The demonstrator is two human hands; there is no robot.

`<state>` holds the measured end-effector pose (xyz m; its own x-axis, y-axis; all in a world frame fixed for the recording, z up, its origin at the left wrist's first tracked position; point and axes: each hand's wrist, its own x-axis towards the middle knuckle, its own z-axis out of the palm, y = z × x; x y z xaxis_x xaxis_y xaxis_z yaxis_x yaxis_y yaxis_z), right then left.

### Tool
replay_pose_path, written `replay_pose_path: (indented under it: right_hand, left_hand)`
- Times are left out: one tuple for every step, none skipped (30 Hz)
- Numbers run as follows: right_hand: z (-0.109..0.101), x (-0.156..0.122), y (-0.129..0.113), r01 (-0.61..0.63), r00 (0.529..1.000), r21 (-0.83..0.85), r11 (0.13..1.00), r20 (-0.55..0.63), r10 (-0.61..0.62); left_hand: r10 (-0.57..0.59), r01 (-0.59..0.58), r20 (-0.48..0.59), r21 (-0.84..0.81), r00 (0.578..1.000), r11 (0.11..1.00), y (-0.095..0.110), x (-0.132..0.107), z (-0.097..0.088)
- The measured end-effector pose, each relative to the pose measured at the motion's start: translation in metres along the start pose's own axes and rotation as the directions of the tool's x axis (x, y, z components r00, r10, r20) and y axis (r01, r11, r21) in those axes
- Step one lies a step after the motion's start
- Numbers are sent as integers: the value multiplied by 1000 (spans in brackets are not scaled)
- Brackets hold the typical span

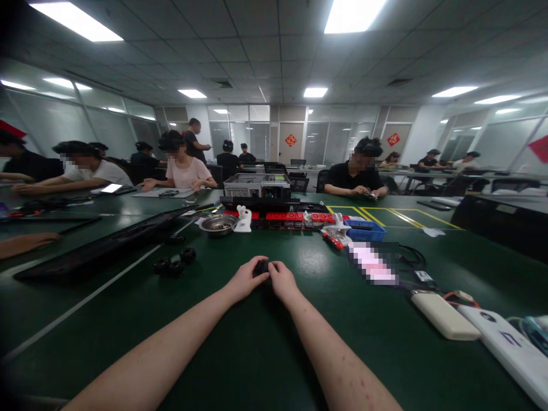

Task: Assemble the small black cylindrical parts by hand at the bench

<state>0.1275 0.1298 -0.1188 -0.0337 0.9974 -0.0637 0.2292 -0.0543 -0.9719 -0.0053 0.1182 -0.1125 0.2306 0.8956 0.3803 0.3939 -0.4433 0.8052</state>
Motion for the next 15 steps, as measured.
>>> replay_pose_path:
  right_hand:
    - [0, 0, 0, 19, 1000, 5, 1000, -15, -19]
    - [0, 0, -1, 47, 999, 18, 999, -23, -47]
    - [-1, -1, -3, 86, 996, 40, 996, -25, -85]
    - [-1, -3, -5, 134, 991, 67, 989, -22, -132]
    - [-2, -5, -8, 191, 982, 85, 978, -17, -190]
    - [-3, -9, -12, 257, 966, 82, 963, -9, -257]
    - [-3, -12, -15, 328, 945, 52, 943, -1, -328]
    - [-3, -16, -18, 399, 917, -4, 917, 9, -399]
    - [-2, -19, -20, 468, 884, -76, 881, 18, -468]
    - [-1, -22, -22, 527, 848, -149, 837, 29, -529]
    - [0, -24, -24, 569, 817, -208, 795, 41, -575]
    - [1, -25, -24, 594, 796, -250, 764, 51, -603]
    - [1, -26, -24, 605, 787, -278, 746, 61, -614]
    - [2, -25, -23, 604, 787, -296, 740, 72, -613]
    - [2, -24, -21, 594, 794, -307, 743, 79, -602]
  left_hand:
    - [-51, 51, 6, -71, 999, 996, -2, 1, 1]
    - [-118, 121, 27, -166, 993, 979, -4, 2, 3]
    - [-191, 202, 66, -272, 979, 941, -6, 4, 5]
    - [-259, 285, 120, -376, 958, 882, -7, 5, 6]
    - [-314, 359, 174, -467, 933, 808, -8, 5, 7]
    - [-360, 420, 218, -537, 907, 732, -8, 6, 8]
    - [-399, 465, 249, -587, 882, 663, -8, 6, 9]
    - [-434, 495, 263, -627, 862, 602, -7, 6, 9]
    - [-463, 509, 265, -661, 846, 551, -7, 7, 9]
    - [-489, 515, 261, -689, 832, 509, -6, 7, 9]
    - [-510, 518, 256, -710, 821, 477, -7, 7, 9]
    - [-527, 519, 252, -725, 812, 453, -7, 7, 8]
    - [-538, 522, 253, -733, 804, 436, -8, 8, 8]
    - [-541, 529, 261, -734, 799, 427, -8, 8, 8]
    - [-536, 532, 268, -730, 801, 430, -9, 8, 8]
